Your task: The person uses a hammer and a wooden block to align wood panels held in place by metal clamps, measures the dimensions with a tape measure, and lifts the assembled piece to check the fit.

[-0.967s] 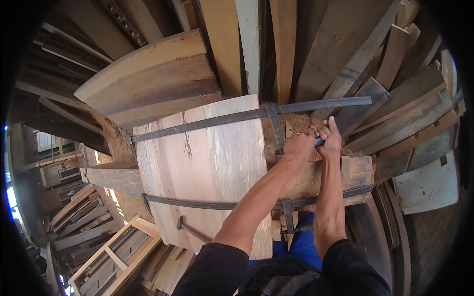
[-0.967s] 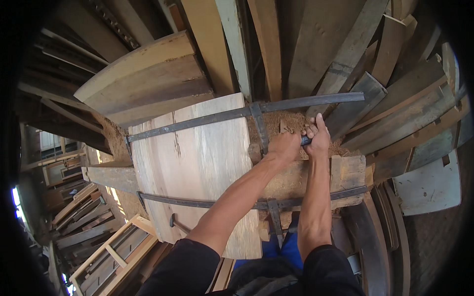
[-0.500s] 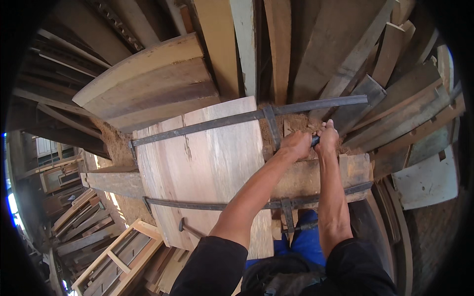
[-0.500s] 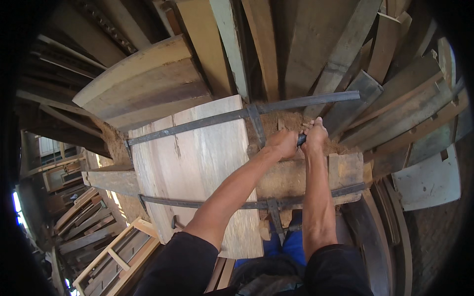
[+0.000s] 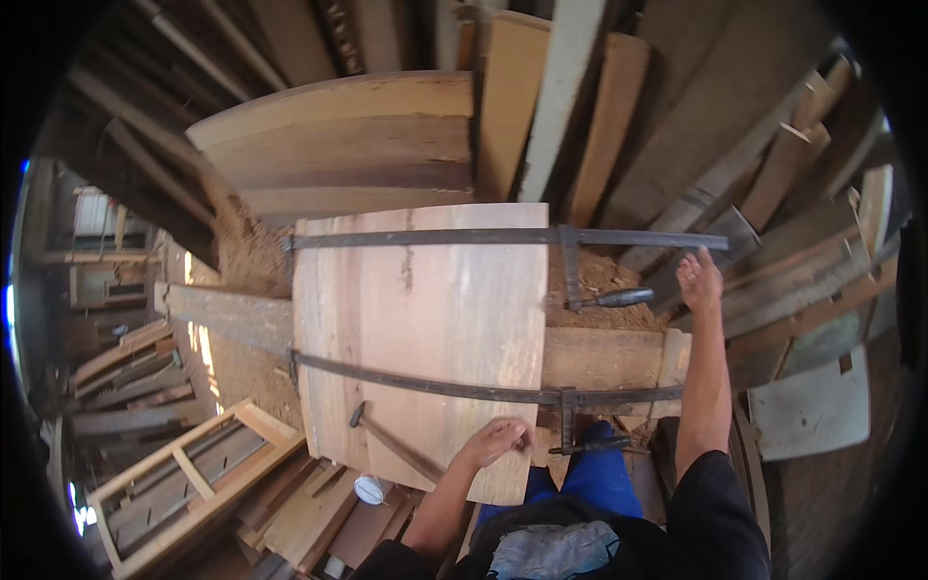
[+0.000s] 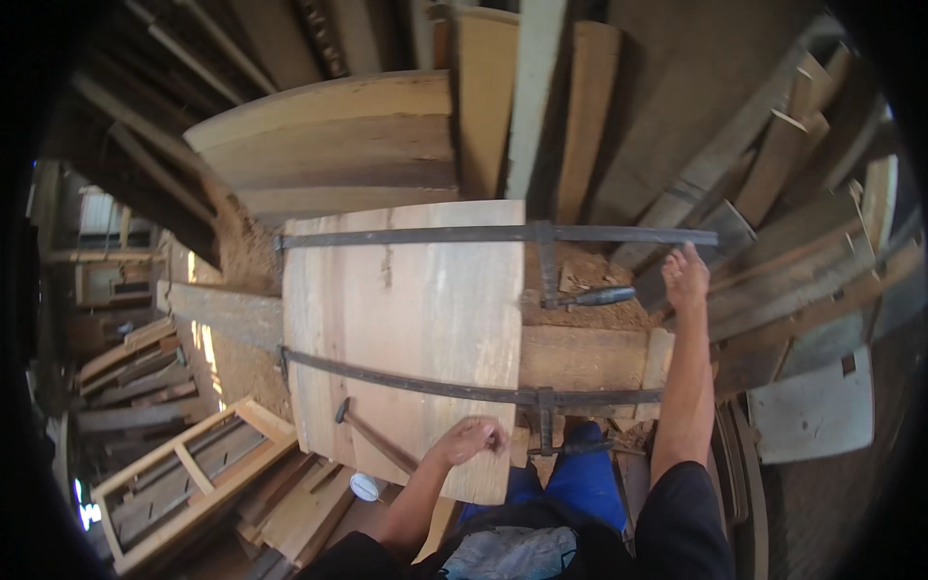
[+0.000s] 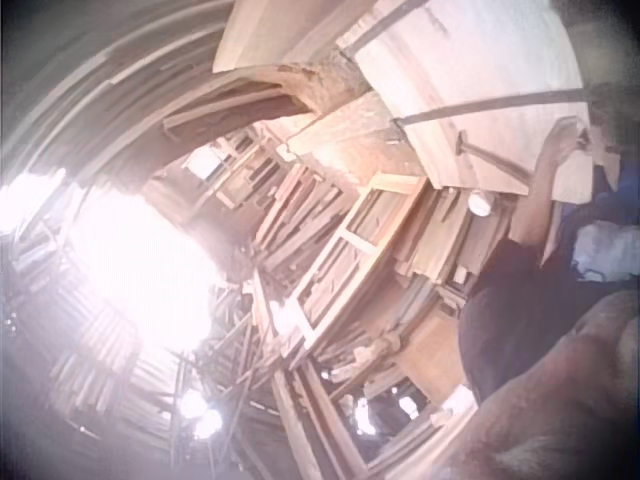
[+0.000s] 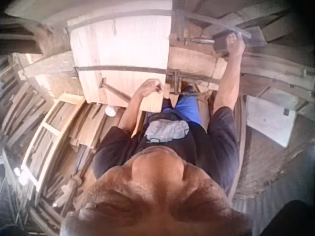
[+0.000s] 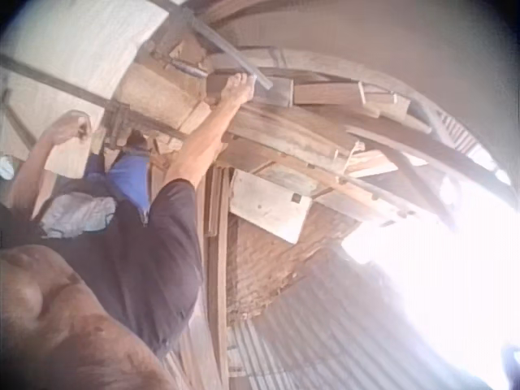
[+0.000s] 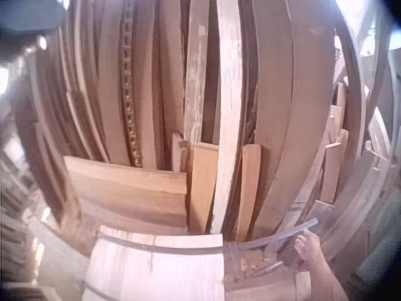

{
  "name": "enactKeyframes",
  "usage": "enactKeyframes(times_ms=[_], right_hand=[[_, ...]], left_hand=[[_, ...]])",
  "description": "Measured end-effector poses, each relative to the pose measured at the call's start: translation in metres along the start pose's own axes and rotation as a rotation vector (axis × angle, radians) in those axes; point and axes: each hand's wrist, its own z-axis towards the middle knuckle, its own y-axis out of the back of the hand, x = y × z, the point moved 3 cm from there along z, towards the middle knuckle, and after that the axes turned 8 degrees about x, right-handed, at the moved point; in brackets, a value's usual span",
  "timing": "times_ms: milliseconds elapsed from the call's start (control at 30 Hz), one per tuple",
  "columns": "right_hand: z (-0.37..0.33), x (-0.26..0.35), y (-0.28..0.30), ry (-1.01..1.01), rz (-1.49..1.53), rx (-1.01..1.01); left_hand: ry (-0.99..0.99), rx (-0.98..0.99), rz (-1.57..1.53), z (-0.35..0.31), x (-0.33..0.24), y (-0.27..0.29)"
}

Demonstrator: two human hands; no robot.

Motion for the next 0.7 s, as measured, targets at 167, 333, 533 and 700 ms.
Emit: enactKeyframes(times_ms=[167,333,533,700], right_hand=[[0.036,-0.006,-0.032,-0.026,0.076,0.092],[0.061,-0.007,-0.031,0.188,0.344,0.346],[0.032,0.005,-0.046,0.065,0.308,0.203],[0.036,0.007,-0.035,0.082,0.331,0.21]], left_hand=[[0.724,-0.545,-0.074,-0.194,0.162,0.019],[0.269,-1.039,-0.641,-0.195,0.254,0.024],[-0.721,-0.97,-0.831,-0.132,0.236,0.021],[-0.731,-0.998,-0.816,-0.139,0.215,0.02]])
